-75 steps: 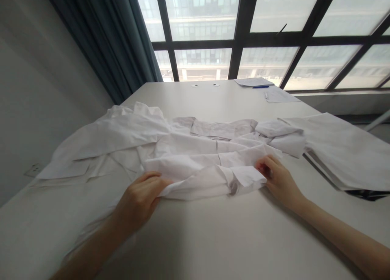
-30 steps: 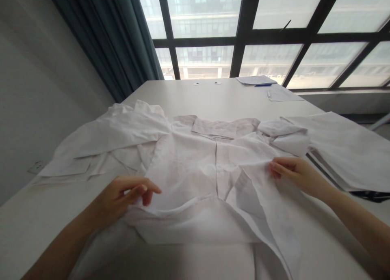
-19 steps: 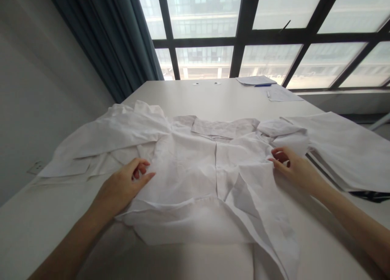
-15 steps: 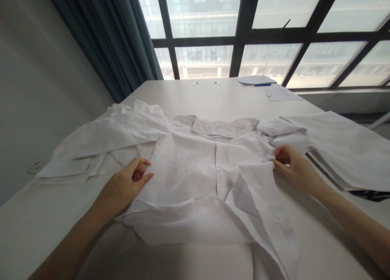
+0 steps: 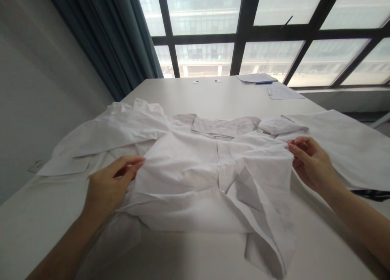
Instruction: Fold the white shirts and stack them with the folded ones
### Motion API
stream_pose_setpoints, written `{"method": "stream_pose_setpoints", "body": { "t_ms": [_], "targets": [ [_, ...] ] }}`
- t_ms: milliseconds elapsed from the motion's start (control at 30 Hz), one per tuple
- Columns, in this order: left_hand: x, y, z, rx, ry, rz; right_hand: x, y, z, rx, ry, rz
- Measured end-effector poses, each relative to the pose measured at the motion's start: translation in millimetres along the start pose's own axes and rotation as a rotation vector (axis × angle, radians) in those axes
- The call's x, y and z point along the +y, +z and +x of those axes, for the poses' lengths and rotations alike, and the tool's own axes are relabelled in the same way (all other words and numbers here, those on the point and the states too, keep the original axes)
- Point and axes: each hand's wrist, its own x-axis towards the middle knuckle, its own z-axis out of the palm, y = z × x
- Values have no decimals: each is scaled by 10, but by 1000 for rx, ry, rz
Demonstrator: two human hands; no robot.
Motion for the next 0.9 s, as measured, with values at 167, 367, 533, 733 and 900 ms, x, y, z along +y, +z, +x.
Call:
{"method": "stream_pose_setpoints", "body": {
  "t_ms": [167, 367, 533, 733, 900],
  "targets": [
    [-21, 17, 34, -69, -74, -55, -3, -49, 26, -85, 27, -62],
    [-59, 5, 48, -298, -104, -153, 187, -148, 50, -172, -135, -796],
    [3, -44, 35, -444, -45, -102, 219, -135, 9, -279, -59, -837],
    [14, -64, 15, -500, 130, -128, 150, -50, -55, -349, 46, -378],
    [23, -57, -10, -450, 119, -109, 119, -14, -69, -182, 27, -122]
  ]
}}
